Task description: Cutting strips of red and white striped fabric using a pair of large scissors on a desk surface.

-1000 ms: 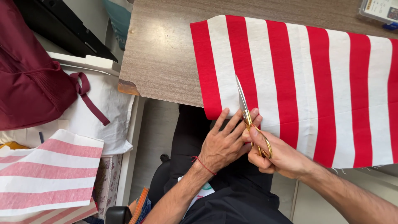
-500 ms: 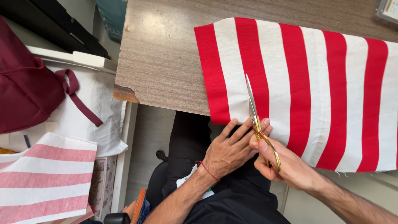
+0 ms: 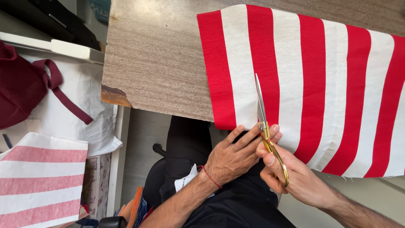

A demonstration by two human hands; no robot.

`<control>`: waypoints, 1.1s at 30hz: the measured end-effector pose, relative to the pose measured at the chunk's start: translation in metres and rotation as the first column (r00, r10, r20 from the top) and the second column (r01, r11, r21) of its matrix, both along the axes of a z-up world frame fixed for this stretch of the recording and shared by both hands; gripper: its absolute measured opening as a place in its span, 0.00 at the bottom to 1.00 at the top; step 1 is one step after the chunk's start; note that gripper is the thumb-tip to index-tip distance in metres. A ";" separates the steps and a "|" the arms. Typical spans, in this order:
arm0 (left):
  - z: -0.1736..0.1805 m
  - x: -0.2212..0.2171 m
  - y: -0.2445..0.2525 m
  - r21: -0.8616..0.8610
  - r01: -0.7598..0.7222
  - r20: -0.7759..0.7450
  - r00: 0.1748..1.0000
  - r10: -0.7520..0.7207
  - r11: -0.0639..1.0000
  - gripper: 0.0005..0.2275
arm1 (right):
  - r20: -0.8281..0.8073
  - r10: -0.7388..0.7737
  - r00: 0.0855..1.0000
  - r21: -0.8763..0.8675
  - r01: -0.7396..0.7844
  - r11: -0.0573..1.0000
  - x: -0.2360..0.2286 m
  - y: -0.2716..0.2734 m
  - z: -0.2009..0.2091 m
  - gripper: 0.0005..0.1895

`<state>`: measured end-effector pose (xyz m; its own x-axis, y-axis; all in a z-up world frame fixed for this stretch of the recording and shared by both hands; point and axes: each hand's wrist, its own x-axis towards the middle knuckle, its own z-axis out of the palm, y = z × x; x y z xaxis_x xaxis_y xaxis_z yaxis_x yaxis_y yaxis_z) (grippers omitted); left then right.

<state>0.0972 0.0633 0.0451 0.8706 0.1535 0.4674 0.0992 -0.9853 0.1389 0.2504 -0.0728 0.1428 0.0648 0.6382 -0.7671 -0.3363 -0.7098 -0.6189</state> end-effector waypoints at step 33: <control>0.000 0.000 -0.008 -0.127 0.044 0.063 0.997 -0.036 0.991 0.21 | -0.055 -0.062 0.997 0.066 0.066 0.996 0.008 0.017 -0.006 0.29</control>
